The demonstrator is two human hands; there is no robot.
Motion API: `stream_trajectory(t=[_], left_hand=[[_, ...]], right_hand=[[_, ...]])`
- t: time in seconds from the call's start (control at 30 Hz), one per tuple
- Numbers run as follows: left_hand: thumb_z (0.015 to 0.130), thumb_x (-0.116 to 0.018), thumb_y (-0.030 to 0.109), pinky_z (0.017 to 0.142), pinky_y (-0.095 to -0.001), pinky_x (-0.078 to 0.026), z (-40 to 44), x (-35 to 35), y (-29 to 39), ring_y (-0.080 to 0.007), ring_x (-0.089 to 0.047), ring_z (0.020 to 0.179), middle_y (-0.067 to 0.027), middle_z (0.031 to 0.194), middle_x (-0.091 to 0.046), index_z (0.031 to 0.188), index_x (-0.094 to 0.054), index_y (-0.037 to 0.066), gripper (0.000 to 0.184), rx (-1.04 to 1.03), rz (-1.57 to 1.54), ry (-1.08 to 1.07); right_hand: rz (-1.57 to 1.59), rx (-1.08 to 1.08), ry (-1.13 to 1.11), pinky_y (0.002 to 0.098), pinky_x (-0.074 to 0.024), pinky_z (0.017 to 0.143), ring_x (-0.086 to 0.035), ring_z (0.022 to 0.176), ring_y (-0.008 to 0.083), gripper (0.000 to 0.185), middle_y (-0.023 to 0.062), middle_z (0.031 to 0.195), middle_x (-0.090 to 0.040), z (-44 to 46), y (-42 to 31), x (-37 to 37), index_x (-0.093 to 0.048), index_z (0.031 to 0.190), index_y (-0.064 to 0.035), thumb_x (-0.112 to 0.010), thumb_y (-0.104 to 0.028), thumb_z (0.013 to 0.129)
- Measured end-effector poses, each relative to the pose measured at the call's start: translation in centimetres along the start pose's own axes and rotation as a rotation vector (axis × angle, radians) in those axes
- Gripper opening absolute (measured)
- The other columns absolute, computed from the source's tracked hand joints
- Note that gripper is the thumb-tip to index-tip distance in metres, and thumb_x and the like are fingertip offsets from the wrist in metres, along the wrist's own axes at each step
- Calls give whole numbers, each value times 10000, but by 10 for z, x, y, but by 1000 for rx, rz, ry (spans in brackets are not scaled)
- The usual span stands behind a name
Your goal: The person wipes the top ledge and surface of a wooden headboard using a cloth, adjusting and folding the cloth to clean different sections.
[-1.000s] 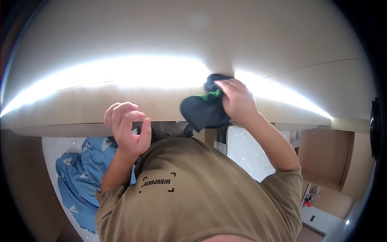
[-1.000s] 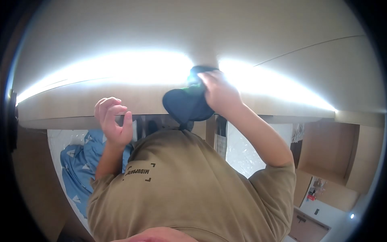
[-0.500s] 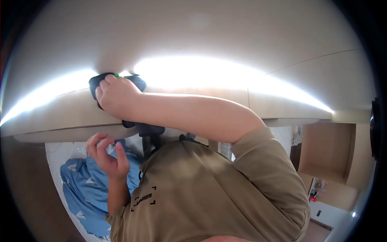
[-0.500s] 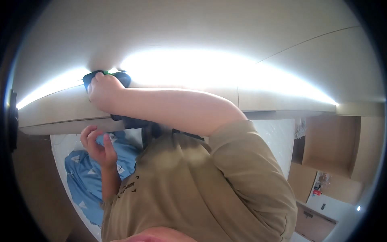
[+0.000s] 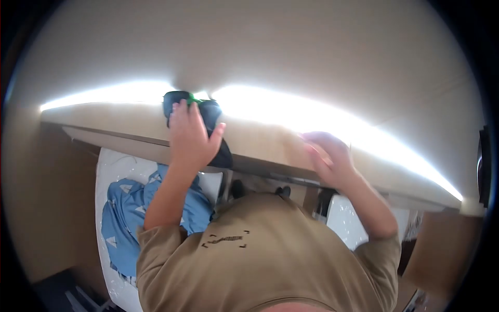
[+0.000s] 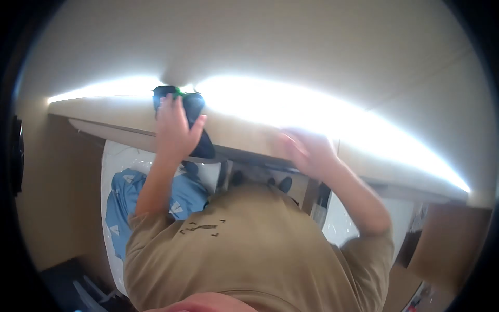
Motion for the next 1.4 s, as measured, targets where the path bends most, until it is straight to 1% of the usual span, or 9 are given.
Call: stream_trajectory(t=[0.13,0.23,0.4,0.5,0.73,0.87,1.07,1.17,1.4], left_hand=[[924,-550,538,1166,-562,-240,13,-19,25,-527,-313,1398,-407,1445,-363,1388,-375,-176,870,20,138,-214],[955,-391,637,1180,-544,-232,20,-20,79,-507,-306,1414,-422,1448,-352,1408,-367,-172,928,-19,184,-434],[957,-496,526,1150,-554,-284,2,-24,131,-511,-355,1373,-399,1423,-386,1373,-388,-185,830,-322,-85,-295],[954,-553,429,1164,-524,-279,-3,-25,114,-479,-355,1384,-365,1432,-397,1396,-386,-150,748,-207,-120,-257],[964,-522,396,1189,-485,-250,27,-10,-72,-435,-356,1406,-337,1477,-380,1417,-377,-134,712,395,105,-367],[1011,-378,460,1210,-449,-218,50,-10,-239,-429,-350,1415,-333,1476,-398,1391,-401,-166,733,473,356,-432],[1003,-382,386,1127,-429,-362,68,-19,-422,-327,-415,1372,-209,1470,-452,1401,-459,-63,604,742,514,-467],[986,-436,360,1125,-454,-353,88,14,-390,-303,-395,1391,-179,1521,-396,1444,-431,-26,600,1043,326,-519],[973,-444,417,1087,-474,-408,68,-47,-443,-344,-431,1359,-205,1483,-435,1414,-456,-30,629,811,385,-504]], right_hand=[[-4,-18,322,411,-537,835,-670,914,357,195,187,987,-684,-85,36,24,-658,1057,23,-603,2,871],[46,2,301,389,-527,871,-675,960,307,177,173,1016,-694,-98,40,18,-642,1052,21,-597,15,881],[21,319,244,412,-544,818,-683,890,324,239,144,951,-694,-71,25,-6,-640,1005,-16,-634,64,780],[-13,374,242,427,-538,802,-671,872,318,253,133,927,-682,-60,26,-22,-636,1002,-25,-634,59,763],[-290,321,320,461,-506,826,-633,885,355,229,161,939,-653,-47,25,-35,-615,1012,-8,-602,10,784],[-423,307,387,473,-502,814,-621,877,349,184,157,925,-636,-54,30,-41,-611,993,-14,-596,-32,811],[-539,360,498,483,-505,786,-623,855,336,154,143,896,-619,-61,37,-54,-609,974,-17,-600,-61,826],[-549,331,526,480,-511,780,-634,851,321,136,116,876,-626,-61,33,-55,-607,955,-35,-603,-61,822],[-547,381,566,464,-512,760,-632,820,317,172,112,860,-611,-60,33,-54,-601,947,-41,-616,-22,777]])
Point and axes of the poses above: each hand's wrist, its own z-axis towards the middle knuckle, its own x-axis out of the back of the hand, y = z × x, the point moved 4 cm from there along z, towards the middle knuckle
